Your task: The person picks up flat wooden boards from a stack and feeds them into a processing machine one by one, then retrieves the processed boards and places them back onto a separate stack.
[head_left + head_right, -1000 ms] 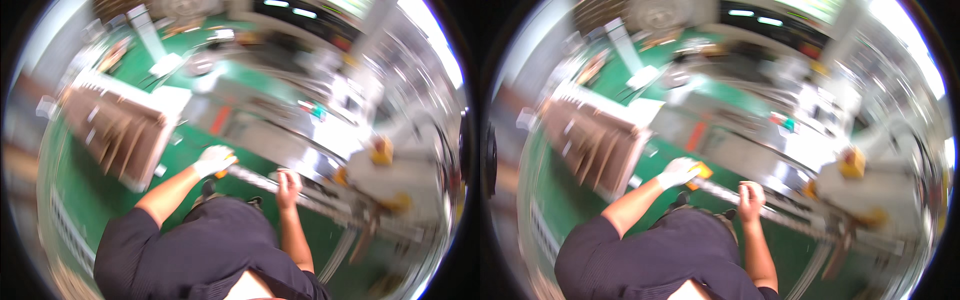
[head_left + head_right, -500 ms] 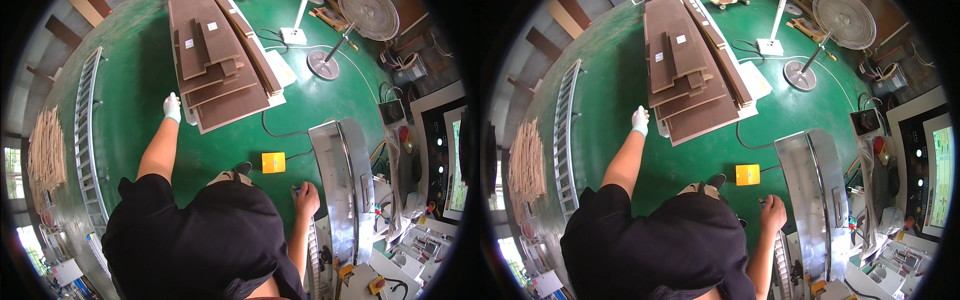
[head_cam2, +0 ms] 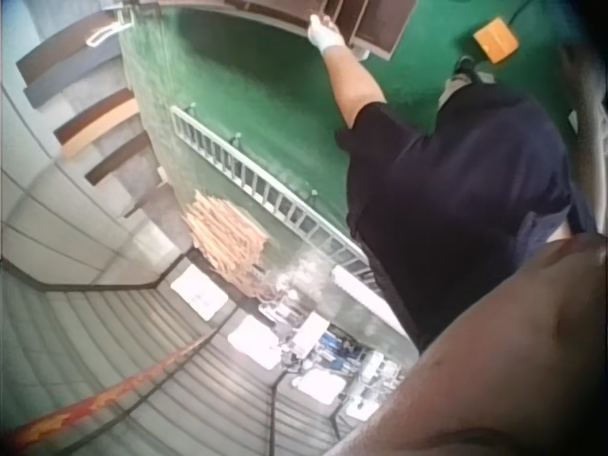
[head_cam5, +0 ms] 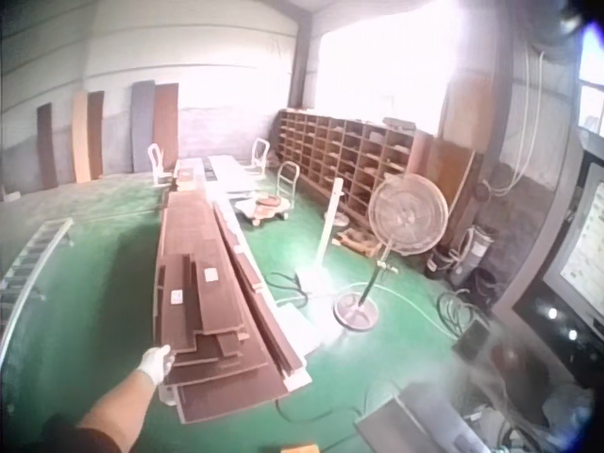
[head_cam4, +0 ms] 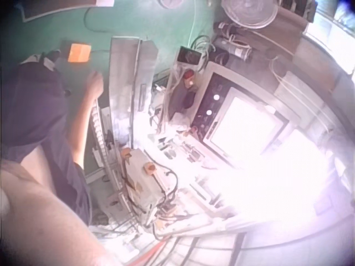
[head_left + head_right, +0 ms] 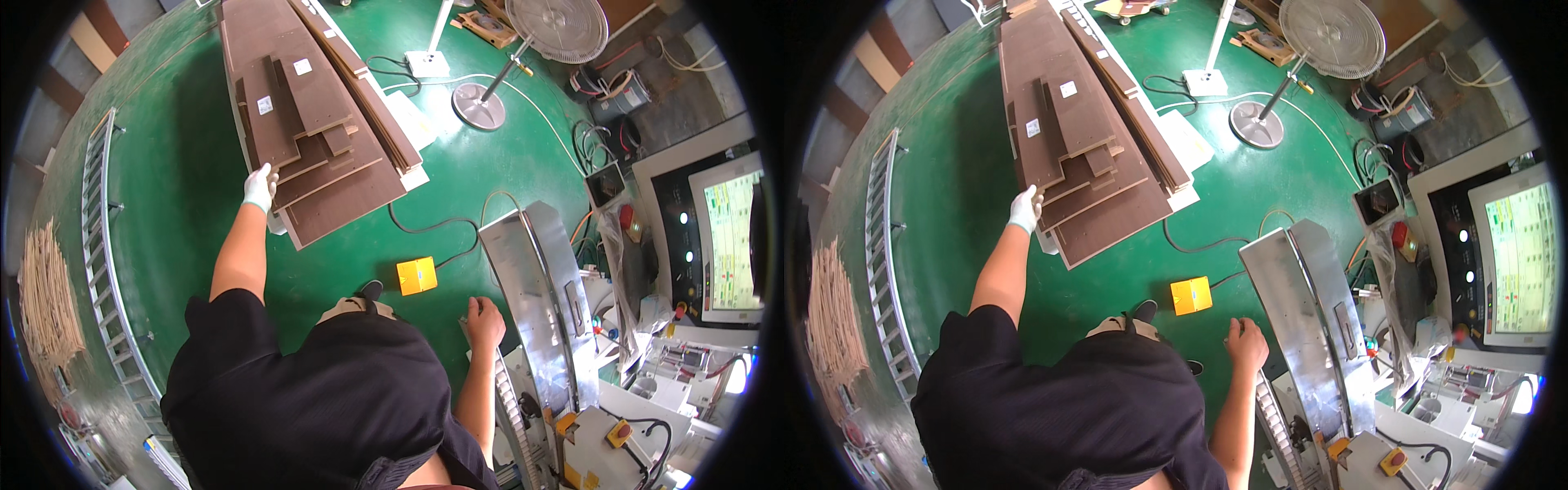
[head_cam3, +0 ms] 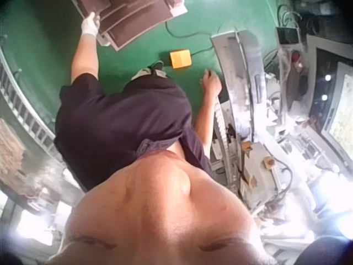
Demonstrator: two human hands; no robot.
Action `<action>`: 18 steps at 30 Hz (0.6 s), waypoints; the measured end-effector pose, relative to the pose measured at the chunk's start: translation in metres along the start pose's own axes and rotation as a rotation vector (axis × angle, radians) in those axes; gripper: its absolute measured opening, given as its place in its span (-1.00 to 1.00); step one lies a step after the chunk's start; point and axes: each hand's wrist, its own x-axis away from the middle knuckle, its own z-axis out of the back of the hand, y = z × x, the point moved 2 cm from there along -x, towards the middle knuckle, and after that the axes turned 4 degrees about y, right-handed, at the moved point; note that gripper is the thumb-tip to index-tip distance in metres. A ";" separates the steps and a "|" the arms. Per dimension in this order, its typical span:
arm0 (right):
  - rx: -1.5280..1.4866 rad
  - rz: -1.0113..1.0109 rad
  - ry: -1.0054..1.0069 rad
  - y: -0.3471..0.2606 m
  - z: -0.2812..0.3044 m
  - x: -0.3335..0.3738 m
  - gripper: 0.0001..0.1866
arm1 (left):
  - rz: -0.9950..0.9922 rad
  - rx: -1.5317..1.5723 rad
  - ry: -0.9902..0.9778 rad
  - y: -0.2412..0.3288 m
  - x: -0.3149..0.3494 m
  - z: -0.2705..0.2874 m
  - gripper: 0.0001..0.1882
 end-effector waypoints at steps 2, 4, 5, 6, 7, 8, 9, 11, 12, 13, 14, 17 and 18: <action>0.006 -0.002 -0.005 -0.003 -0.001 0.001 -0.61 | 0.049 -0.046 -0.129 -0.014 0.021 0.022 -0.83; -0.072 -0.073 -0.096 -0.006 0.001 0.002 -0.63 | 0.120 -0.113 -0.258 -0.033 0.057 0.049 -0.86; -0.115 -0.112 -0.132 -0.009 0.000 -0.002 -0.64 | 0.188 -0.110 -0.335 -0.042 0.082 0.054 -0.85; -0.212 -0.140 -0.113 -0.017 -0.001 -0.006 -0.63 | 0.212 -0.194 -0.424 -0.047 0.107 0.059 -0.82; -0.411 -0.082 -0.137 -0.022 -0.016 -0.013 -0.62 | 0.252 -0.186 -0.456 -0.050 0.142 0.053 -0.75; -0.608 -0.024 -0.162 -0.028 -0.039 -0.024 -0.60 | 0.289 -0.161 -0.551 -0.051 0.170 0.047 -0.69; -0.806 0.043 -0.198 -0.042 -0.055 -0.033 -0.57 | 0.306 -0.156 -0.640 -0.055 0.188 0.046 -0.67; -1.175 -0.055 -0.510 -0.129 -0.043 -0.018 -0.51 | 0.317 -0.156 -0.623 -0.070 0.223 0.039 -0.64; -1.369 -0.143 -0.680 -0.155 -0.053 -0.010 -0.50 | 0.334 -0.146 -0.651 -0.077 0.239 0.030 -0.63; -1.560 -0.233 -0.859 -0.177 -0.064 -0.002 -0.49 | 0.347 -0.135 -0.674 -0.082 0.254 0.022 -0.62; -1.680 -0.292 -0.953 -0.200 -0.068 0.007 -0.51 | 0.356 -0.143 -0.696 -0.086 0.268 0.016 -0.60; -1.761 -0.304 -0.929 -0.225 -0.085 0.015 -0.55 | 0.335 -0.072 -0.802 -0.115 0.292 0.010 -0.51; -1.745 -0.293 -0.859 -0.222 -0.094 0.013 -0.57 | 0.346 -0.128 -0.839 -0.121 0.292 0.010 -0.50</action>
